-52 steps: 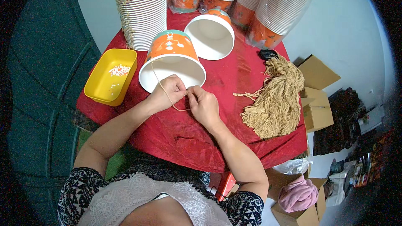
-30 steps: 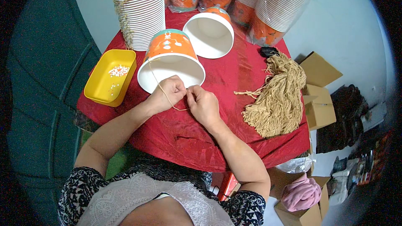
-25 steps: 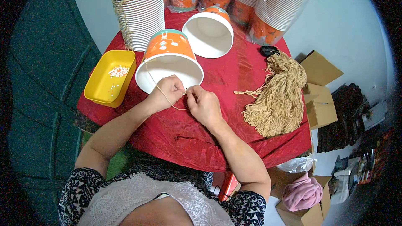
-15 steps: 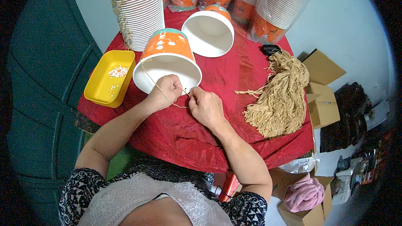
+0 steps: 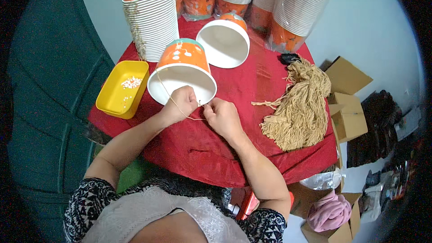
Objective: Threading a thin string through pre-punched holes in paper bowls to assemble them.
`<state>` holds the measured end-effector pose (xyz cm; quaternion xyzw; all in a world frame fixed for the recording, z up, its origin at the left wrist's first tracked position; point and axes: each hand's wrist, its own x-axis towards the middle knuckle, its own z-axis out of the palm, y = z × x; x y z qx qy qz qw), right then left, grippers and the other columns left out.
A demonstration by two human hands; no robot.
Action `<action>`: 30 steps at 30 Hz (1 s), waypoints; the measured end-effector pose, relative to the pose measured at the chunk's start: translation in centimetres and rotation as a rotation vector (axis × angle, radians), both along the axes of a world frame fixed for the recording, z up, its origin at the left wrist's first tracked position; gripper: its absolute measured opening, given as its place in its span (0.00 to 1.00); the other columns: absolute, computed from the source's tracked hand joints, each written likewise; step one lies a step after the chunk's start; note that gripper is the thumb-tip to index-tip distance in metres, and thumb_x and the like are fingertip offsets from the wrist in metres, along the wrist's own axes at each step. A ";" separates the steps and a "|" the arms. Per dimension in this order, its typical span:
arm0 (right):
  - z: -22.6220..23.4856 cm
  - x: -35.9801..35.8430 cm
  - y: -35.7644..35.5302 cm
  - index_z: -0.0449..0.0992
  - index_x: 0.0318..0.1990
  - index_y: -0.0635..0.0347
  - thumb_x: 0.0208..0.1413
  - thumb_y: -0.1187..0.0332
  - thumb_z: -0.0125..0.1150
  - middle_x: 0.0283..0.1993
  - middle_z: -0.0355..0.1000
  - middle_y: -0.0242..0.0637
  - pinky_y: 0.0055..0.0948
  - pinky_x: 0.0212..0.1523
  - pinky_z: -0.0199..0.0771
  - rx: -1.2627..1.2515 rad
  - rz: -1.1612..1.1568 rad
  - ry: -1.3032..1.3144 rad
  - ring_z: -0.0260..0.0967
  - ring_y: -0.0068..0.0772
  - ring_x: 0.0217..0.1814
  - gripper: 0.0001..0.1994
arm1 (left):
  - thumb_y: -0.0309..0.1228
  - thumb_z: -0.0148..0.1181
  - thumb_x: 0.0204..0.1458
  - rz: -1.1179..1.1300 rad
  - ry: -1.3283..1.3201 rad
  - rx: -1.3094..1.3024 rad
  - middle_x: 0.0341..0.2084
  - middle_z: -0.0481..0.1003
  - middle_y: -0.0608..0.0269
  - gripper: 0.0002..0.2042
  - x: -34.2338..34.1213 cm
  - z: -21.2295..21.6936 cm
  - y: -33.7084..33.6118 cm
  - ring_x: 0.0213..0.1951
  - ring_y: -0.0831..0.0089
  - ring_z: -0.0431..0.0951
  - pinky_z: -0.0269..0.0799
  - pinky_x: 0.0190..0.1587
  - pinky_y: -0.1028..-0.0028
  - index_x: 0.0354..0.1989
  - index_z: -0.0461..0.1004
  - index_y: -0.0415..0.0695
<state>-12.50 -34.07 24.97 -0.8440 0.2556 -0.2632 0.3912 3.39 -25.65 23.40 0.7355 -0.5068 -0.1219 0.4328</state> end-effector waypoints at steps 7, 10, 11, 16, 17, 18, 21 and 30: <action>-0.1 0.9 -0.9 0.78 0.31 0.72 0.61 0.63 0.54 0.25 0.74 0.57 0.42 0.31 0.71 0.047 -0.075 -0.026 0.75 0.51 0.26 0.17 | 0.25 0.59 0.49 -0.167 -0.073 -0.037 0.25 0.73 0.51 0.06 0.5 -0.3 0.6 0.27 0.58 0.77 0.73 0.32 0.63 0.23 0.72 0.37; -1.3 0.4 -2.0 0.77 0.31 0.72 0.63 0.64 0.51 0.25 0.75 0.53 0.40 0.31 0.71 0.236 -0.105 -0.117 0.74 0.39 0.26 0.17 | 0.23 0.53 0.55 -0.265 0.260 0.210 0.28 0.72 0.53 0.05 -1.2 3.8 1.9 0.27 0.65 0.77 0.74 0.31 0.68 0.34 0.73 0.34; -1.3 0.6 -2.1 0.77 0.31 0.72 0.63 0.64 0.51 0.25 0.75 0.53 0.40 0.31 0.71 0.234 -0.109 -0.134 0.74 0.39 0.26 0.17 | 0.22 0.47 0.59 -0.369 0.231 0.166 0.32 0.72 0.57 0.10 -0.6 3.5 2.6 0.27 0.71 0.77 0.75 0.30 0.72 0.46 0.71 0.32; -0.3 0.1 -2.9 0.77 0.34 0.70 0.67 0.65 0.48 0.22 0.71 0.31 0.31 0.26 0.65 0.380 -0.095 -0.409 0.65 0.22 0.23 0.16 | 0.25 0.51 0.60 -0.612 0.267 0.196 0.31 0.76 0.59 0.11 -1.6 10.9 10.0 0.28 0.74 0.78 0.75 0.29 0.75 0.48 0.73 0.34; 0.1 -0.2 -2.7 0.77 0.34 0.70 0.67 0.65 0.48 0.22 0.71 0.31 0.31 0.26 0.65 0.379 -0.103 -0.415 0.65 0.22 0.23 0.16 | 0.25 0.53 0.59 -0.608 0.215 0.273 0.29 0.78 0.60 0.10 -2.0 13.5 11.6 0.29 0.75 0.79 0.75 0.30 0.75 0.45 0.76 0.34; 0.6 -1.1 -2.9 0.77 0.35 0.70 0.68 0.67 0.47 0.22 0.68 0.27 0.29 0.25 0.64 0.412 -0.103 -0.491 0.63 0.21 0.22 0.16 | 0.26 0.54 0.59 -0.533 0.203 0.356 0.29 0.78 0.61 0.09 -1.9 14.9 12.2 0.29 0.76 0.79 0.75 0.29 0.76 0.42 0.78 0.35; 0.6 -1.1 -3.4 0.77 0.42 0.69 0.69 0.70 0.44 0.29 0.74 0.27 0.24 0.34 0.70 0.289 -0.067 -0.622 0.69 0.19 0.32 0.14 | 0.28 0.59 0.57 -0.188 0.251 0.151 0.27 0.79 0.65 0.08 -0.4 15.9 13.6 0.31 0.79 0.79 0.73 0.32 0.79 0.37 0.79 0.35; 1.9 -2.0 -0.6 0.76 0.47 0.66 0.59 0.72 0.55 0.37 0.77 0.46 0.33 0.38 0.77 -0.352 0.003 -0.587 0.78 0.42 0.38 0.11 | 0.27 0.73 0.37 -0.220 0.728 -0.513 0.57 0.64 0.59 0.49 -4.6 12.1 9.7 0.60 0.69 0.65 0.63 0.63 0.68 0.68 0.47 0.37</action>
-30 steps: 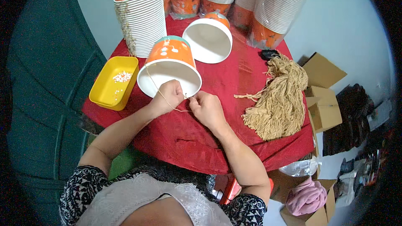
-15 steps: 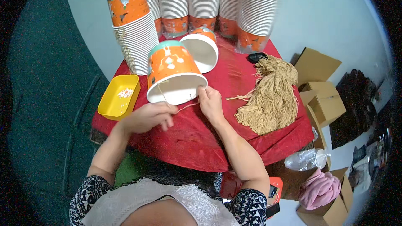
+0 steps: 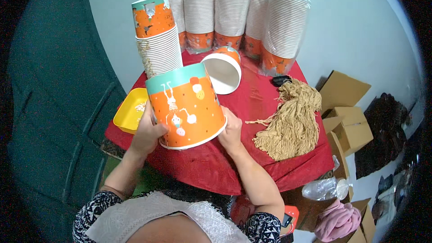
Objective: Threading a thin string through pre-punched holes in paper bowls to assemble them.
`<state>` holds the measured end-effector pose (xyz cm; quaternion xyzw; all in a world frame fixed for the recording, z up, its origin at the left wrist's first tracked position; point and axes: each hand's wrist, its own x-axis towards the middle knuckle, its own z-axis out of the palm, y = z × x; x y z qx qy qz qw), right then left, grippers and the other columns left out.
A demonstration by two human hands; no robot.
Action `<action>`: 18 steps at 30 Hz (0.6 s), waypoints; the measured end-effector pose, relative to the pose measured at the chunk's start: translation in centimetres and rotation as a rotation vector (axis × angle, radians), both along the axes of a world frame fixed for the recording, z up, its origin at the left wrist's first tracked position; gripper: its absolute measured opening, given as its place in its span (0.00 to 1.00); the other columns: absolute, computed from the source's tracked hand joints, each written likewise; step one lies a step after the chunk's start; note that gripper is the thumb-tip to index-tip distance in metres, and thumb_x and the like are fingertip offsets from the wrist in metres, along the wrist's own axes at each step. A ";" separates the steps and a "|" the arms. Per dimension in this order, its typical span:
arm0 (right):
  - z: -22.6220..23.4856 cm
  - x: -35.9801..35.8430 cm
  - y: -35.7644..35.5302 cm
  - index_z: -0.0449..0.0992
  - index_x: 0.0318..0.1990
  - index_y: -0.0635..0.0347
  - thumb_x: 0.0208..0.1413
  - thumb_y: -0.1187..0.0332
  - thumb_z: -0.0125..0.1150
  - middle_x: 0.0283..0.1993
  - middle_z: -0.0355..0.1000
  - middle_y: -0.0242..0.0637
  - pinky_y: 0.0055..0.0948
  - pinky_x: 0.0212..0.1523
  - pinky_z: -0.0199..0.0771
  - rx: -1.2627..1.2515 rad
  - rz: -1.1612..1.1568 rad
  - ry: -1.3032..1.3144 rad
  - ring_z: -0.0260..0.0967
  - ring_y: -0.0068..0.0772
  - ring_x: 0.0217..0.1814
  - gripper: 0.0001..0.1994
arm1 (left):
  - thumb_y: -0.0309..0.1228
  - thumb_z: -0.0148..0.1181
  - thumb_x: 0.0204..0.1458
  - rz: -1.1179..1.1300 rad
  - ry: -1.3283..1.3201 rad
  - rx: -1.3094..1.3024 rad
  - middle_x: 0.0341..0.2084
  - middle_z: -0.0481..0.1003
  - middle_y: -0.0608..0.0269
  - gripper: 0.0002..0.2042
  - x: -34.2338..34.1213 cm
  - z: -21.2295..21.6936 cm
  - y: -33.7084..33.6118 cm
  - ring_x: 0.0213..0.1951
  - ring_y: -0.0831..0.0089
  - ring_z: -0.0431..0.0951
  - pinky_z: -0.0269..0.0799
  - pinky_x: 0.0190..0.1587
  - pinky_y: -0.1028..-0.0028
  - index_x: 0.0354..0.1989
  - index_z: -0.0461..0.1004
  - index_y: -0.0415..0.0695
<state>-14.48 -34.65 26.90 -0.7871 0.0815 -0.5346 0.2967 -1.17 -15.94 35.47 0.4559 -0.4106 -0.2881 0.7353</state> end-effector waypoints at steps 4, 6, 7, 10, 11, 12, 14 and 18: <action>0.2 0.3 0.3 0.76 0.49 0.65 0.54 0.71 0.61 0.34 0.75 0.45 0.36 0.31 0.77 -0.175 -0.054 0.014 0.76 0.47 0.35 0.14 | 0.28 0.74 0.36 0.103 -0.077 -0.002 0.57 0.64 0.59 0.51 0.0 -1.3 1.0 0.59 0.69 0.65 0.64 0.62 0.68 0.69 0.45 0.37; 0.3 0.4 0.2 0.74 0.53 0.65 0.53 0.72 0.62 0.39 0.75 0.46 0.36 0.33 0.78 -0.226 -0.037 0.063 0.76 0.47 0.39 0.19 | 0.28 0.74 0.34 0.116 -0.065 -0.028 0.58 0.63 0.59 0.52 0.1 -1.3 1.6 0.60 0.69 0.65 0.63 0.62 0.68 0.69 0.45 0.37; 0.6 0.7 0.5 0.73 0.55 0.65 0.53 0.72 0.62 0.43 0.74 0.48 0.37 0.36 0.78 -0.230 -0.016 0.044 0.76 0.48 0.41 0.20 | 0.27 0.74 0.33 0.124 -0.055 -0.046 0.58 0.62 0.59 0.53 0.2 -1.3 2.0 0.60 0.68 0.65 0.63 0.63 0.67 0.69 0.44 0.37; 1.4 0.9 1.3 0.70 0.59 0.64 0.54 0.74 0.59 0.51 0.71 0.51 0.38 0.42 0.78 -0.213 -0.004 0.016 0.75 0.50 0.47 0.23 | 0.28 0.77 0.31 0.172 -0.099 0.000 0.59 0.61 0.59 0.57 1.0 -0.9 3.6 0.61 0.68 0.64 0.63 0.63 0.66 0.70 0.42 0.38; 1.6 0.7 1.6 0.69 0.61 0.64 0.55 0.76 0.58 0.54 0.68 0.53 0.38 0.46 0.77 -0.191 -0.024 0.012 0.74 0.51 0.50 0.24 | 0.29 0.77 0.31 0.174 -0.083 0.004 0.59 0.62 0.59 0.57 1.1 -0.7 4.1 0.61 0.67 0.64 0.62 0.63 0.66 0.70 0.42 0.39; 1.7 0.4 1.7 0.69 0.62 0.62 0.56 0.77 0.55 0.57 0.66 0.54 0.38 0.50 0.75 -0.095 0.015 0.040 0.72 0.52 0.54 0.24 | 0.27 0.77 0.30 0.210 -0.131 -0.023 0.59 0.62 0.58 0.57 2.1 -0.7 4.5 0.62 0.67 0.64 0.62 0.64 0.65 0.70 0.43 0.40; 2.1 -0.3 1.5 0.68 0.62 0.62 0.57 0.76 0.53 0.57 0.66 0.54 0.38 0.51 0.74 -0.027 -0.017 0.100 0.71 0.51 0.55 0.23 | 0.26 0.76 0.31 0.363 -0.118 -0.128 0.60 0.62 0.57 0.55 3.4 0.9 4.9 0.61 0.66 0.64 0.62 0.65 0.65 0.69 0.44 0.40; 1.7 -0.5 -0.2 0.70 0.58 0.67 0.61 0.73 0.50 0.55 0.67 0.53 0.39 0.54 0.71 -0.069 -0.080 0.084 0.70 0.52 0.53 0.18 | 0.32 0.70 0.39 0.664 -0.404 -0.305 0.59 0.64 0.54 0.48 11.2 5.0 6.5 0.60 0.65 0.66 0.62 0.63 0.64 0.70 0.46 0.38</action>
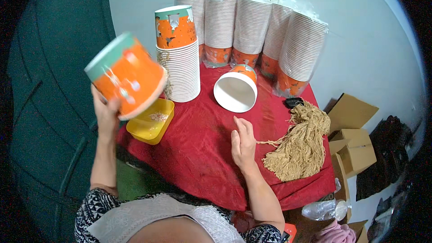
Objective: Threading a thin string through pre-punched holes in paper bowls to assemble them.
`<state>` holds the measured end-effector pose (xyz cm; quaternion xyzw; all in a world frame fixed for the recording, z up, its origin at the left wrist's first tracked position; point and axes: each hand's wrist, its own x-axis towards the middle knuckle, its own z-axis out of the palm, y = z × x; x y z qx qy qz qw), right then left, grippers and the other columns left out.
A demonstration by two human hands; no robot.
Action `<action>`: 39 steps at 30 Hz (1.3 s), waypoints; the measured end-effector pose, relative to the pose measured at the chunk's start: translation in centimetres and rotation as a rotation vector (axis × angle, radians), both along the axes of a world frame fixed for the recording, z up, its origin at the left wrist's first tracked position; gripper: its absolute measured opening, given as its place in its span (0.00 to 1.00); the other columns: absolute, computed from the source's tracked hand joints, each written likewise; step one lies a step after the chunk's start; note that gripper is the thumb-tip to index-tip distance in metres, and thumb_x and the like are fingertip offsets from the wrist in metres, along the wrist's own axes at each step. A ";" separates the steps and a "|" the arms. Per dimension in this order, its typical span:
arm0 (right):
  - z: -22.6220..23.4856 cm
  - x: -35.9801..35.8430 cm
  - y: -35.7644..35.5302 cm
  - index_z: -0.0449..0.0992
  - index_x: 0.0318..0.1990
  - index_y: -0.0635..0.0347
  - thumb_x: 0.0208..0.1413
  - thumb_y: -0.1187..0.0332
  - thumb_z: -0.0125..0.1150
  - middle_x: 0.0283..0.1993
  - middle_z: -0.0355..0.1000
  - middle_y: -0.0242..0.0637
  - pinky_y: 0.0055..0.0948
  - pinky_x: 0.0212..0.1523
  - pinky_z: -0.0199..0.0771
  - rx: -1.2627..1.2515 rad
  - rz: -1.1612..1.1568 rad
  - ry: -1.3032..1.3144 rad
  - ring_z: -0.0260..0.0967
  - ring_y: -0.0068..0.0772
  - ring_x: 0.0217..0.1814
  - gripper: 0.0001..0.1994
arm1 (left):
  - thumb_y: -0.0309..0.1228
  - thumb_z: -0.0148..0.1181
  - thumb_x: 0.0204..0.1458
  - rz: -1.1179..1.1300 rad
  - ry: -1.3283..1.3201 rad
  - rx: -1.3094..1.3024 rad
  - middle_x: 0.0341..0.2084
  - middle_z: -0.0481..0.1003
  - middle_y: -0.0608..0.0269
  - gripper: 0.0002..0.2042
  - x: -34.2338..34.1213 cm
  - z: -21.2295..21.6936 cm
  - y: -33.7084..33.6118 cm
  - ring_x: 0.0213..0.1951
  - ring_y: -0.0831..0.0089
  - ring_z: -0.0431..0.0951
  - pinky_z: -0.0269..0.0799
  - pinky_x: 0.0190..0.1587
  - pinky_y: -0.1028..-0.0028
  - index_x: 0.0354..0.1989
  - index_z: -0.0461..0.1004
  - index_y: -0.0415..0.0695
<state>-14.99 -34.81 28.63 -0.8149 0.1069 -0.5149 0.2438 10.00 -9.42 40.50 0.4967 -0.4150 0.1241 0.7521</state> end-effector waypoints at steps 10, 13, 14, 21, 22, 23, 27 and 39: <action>-1.2 0.3 -1.1 0.73 0.51 0.67 0.64 0.71 0.50 0.48 0.71 0.51 0.37 0.46 0.74 0.058 0.017 0.071 0.73 0.48 0.46 0.13 | 0.38 0.78 0.40 0.528 -0.184 -0.089 0.52 0.67 0.48 0.45 17.0 12.9 -4.6 0.53 0.64 0.71 0.68 0.56 0.68 0.61 0.55 0.30; -1.1 0.9 -0.8 0.74 0.49 0.67 0.63 0.72 0.50 0.46 0.72 0.50 0.37 0.45 0.74 0.057 0.037 0.084 0.74 0.48 0.44 0.12 | 0.45 0.80 0.35 0.522 -0.164 -0.090 0.52 0.68 0.45 0.50 21.3 14.3 -5.8 0.53 0.63 0.72 0.70 0.55 0.68 0.60 0.54 0.28; -1.2 1.0 -0.9 0.75 0.49 0.67 0.63 0.72 0.51 0.45 0.72 0.50 0.37 0.44 0.74 0.062 0.045 0.082 0.74 0.48 0.44 0.11 | 0.48 0.81 0.32 0.566 -0.133 -0.055 0.52 0.68 0.43 0.54 22.1 14.8 -6.3 0.53 0.62 0.73 0.70 0.55 0.68 0.60 0.53 0.27; -0.7 0.8 -0.4 0.76 0.46 0.65 0.62 0.72 0.53 0.42 0.74 0.48 0.37 0.41 0.76 0.070 0.072 0.132 0.75 0.47 0.40 0.10 | 0.51 0.80 0.31 0.324 -0.069 -0.052 0.48 0.69 0.45 0.54 23.6 16.2 -11.1 0.47 0.64 0.76 0.74 0.49 0.71 0.58 0.52 0.27; -0.9 0.9 -0.5 0.76 0.45 0.68 0.62 0.75 0.51 0.39 0.73 0.46 0.32 0.41 0.73 0.047 0.059 0.129 0.73 0.40 0.38 0.10 | 0.50 0.80 0.31 0.290 -0.063 -0.038 0.48 0.70 0.45 0.54 23.1 16.2 -12.1 0.46 0.64 0.76 0.74 0.49 0.71 0.57 0.52 0.28; -1.0 0.8 -0.5 0.76 0.45 0.68 0.62 0.75 0.51 0.39 0.73 0.46 0.32 0.41 0.73 0.046 0.048 0.130 0.73 0.40 0.38 0.10 | 0.50 0.80 0.31 0.257 -0.057 -0.024 0.48 0.70 0.46 0.53 22.5 16.2 -13.1 0.46 0.65 0.76 0.74 0.49 0.71 0.57 0.52 0.28; -0.8 0.6 -0.4 0.77 0.45 0.68 0.62 0.74 0.51 0.38 0.73 0.46 0.32 0.40 0.73 0.072 0.063 0.167 0.74 0.39 0.37 0.10 | 0.49 0.80 0.32 0.158 -0.097 -0.005 0.49 0.69 0.46 0.53 21.2 16.8 -15.5 0.48 0.66 0.75 0.73 0.51 0.70 0.57 0.51 0.29; -0.7 0.5 -0.7 0.78 0.40 0.67 0.60 0.73 0.55 0.35 0.75 0.47 0.36 0.36 0.76 0.018 0.054 0.190 0.76 0.45 0.35 0.07 | 0.49 0.79 0.33 -0.129 -0.100 0.211 0.57 0.66 0.48 0.55 19.1 15.1 -19.8 0.56 0.63 0.71 0.68 0.59 0.66 0.65 0.51 0.34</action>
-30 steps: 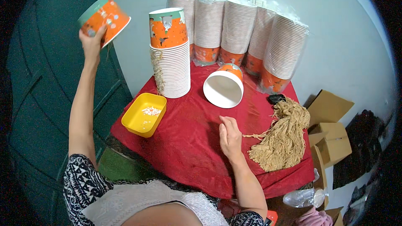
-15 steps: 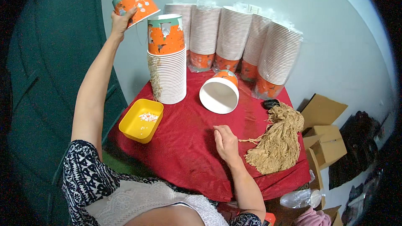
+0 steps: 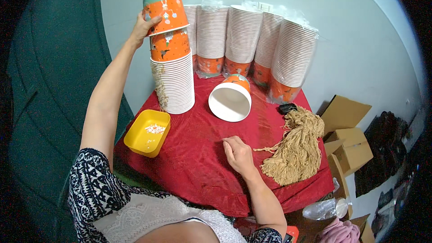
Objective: Threading a thin string through pre-punched holes in paper bowls to assemble them.
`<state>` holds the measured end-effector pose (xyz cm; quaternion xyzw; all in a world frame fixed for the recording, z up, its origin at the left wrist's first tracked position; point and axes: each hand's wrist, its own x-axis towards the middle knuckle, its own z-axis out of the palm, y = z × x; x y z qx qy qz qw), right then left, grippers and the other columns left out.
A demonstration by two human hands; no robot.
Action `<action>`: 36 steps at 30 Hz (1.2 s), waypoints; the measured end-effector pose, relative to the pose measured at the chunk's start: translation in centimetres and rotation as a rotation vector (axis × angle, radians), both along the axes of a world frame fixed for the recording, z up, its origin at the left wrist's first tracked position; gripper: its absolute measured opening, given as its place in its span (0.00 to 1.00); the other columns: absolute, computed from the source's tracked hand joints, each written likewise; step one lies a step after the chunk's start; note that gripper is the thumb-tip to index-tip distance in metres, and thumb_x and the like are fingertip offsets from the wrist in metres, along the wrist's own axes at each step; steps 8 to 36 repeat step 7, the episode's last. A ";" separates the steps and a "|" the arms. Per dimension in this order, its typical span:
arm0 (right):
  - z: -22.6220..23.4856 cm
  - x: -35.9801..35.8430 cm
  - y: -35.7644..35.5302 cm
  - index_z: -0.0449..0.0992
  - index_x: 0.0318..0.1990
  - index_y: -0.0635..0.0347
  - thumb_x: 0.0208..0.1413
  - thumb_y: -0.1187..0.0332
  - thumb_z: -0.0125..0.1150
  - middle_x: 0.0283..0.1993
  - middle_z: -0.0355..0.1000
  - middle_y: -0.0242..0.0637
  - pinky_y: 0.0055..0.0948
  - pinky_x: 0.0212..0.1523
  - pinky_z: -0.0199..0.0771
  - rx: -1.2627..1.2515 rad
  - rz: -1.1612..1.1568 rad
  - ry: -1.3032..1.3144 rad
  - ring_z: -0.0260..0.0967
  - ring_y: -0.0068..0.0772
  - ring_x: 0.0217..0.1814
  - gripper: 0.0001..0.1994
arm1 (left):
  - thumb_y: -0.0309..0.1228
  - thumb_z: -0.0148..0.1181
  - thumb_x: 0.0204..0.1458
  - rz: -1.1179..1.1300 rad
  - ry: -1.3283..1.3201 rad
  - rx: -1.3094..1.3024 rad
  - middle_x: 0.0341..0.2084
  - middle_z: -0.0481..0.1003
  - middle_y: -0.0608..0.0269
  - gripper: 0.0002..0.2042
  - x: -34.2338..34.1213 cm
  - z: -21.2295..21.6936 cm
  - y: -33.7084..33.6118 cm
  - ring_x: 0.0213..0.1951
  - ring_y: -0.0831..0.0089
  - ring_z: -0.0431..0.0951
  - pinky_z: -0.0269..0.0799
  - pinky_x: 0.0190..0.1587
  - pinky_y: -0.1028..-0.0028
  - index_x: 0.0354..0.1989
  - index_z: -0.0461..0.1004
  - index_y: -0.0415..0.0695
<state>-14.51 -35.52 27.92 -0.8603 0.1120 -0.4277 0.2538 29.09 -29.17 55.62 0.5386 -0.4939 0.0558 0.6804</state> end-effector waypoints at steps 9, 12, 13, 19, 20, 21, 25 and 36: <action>0.3 0.2 0.3 0.79 0.39 0.66 0.59 0.72 0.58 0.36 0.76 0.47 0.37 0.35 0.78 -0.022 0.021 0.037 0.77 0.47 0.35 0.07 | 0.52 0.78 0.32 0.081 -0.080 0.115 0.65 0.57 0.43 0.64 1.8 -1.8 0.1 0.66 0.58 0.61 0.55 0.68 0.64 0.71 0.41 0.32; 0.3 0.2 0.3 0.79 0.39 0.66 0.59 0.72 0.58 0.36 0.76 0.47 0.37 0.35 0.78 -0.022 0.021 0.037 0.77 0.47 0.35 0.07 | 0.52 0.78 0.32 0.081 -0.080 0.115 0.65 0.57 0.43 0.64 1.8 -1.8 0.1 0.66 0.58 0.61 0.55 0.68 0.64 0.71 0.41 0.32; 0.3 0.2 0.3 0.79 0.39 0.66 0.59 0.72 0.58 0.36 0.76 0.47 0.37 0.35 0.78 -0.022 0.021 0.037 0.77 0.47 0.35 0.07 | 0.52 0.78 0.32 0.081 -0.080 0.115 0.65 0.57 0.43 0.64 1.8 -1.8 0.1 0.66 0.58 0.61 0.55 0.68 0.64 0.71 0.41 0.32; 0.3 0.2 0.3 0.79 0.39 0.66 0.59 0.72 0.58 0.36 0.76 0.47 0.37 0.35 0.78 -0.022 0.021 0.037 0.77 0.47 0.35 0.07 | 0.52 0.78 0.32 0.081 -0.080 0.115 0.65 0.57 0.43 0.64 1.8 -1.8 0.1 0.66 0.58 0.61 0.55 0.68 0.64 0.71 0.41 0.32; 0.3 0.2 0.3 0.79 0.39 0.66 0.59 0.72 0.58 0.36 0.76 0.47 0.37 0.35 0.78 -0.022 0.021 0.037 0.77 0.47 0.35 0.07 | 0.52 0.78 0.32 0.081 -0.080 0.115 0.65 0.57 0.43 0.64 1.8 -1.8 0.1 0.66 0.58 0.61 0.55 0.68 0.64 0.71 0.41 0.32; 0.3 0.2 0.3 0.79 0.39 0.66 0.59 0.72 0.58 0.36 0.76 0.47 0.37 0.35 0.78 -0.022 0.021 0.037 0.77 0.47 0.35 0.07 | 0.52 0.78 0.32 0.081 -0.080 0.115 0.65 0.57 0.43 0.64 1.8 -1.8 0.1 0.66 0.58 0.61 0.55 0.68 0.64 0.71 0.41 0.32; 0.3 0.2 0.3 0.79 0.39 0.66 0.59 0.72 0.58 0.36 0.76 0.47 0.37 0.35 0.78 -0.022 0.021 0.037 0.77 0.47 0.35 0.07 | 0.52 0.78 0.32 0.081 -0.080 0.115 0.65 0.57 0.43 0.64 1.8 -1.8 0.1 0.66 0.58 0.61 0.55 0.68 0.64 0.71 0.41 0.32; 0.3 0.2 0.3 0.79 0.39 0.66 0.59 0.72 0.58 0.36 0.76 0.47 0.37 0.35 0.78 -0.022 0.021 0.037 0.77 0.47 0.35 0.07 | 0.52 0.78 0.32 0.081 -0.080 0.115 0.65 0.57 0.43 0.64 1.8 -1.8 0.1 0.66 0.58 0.61 0.55 0.68 0.64 0.71 0.41 0.32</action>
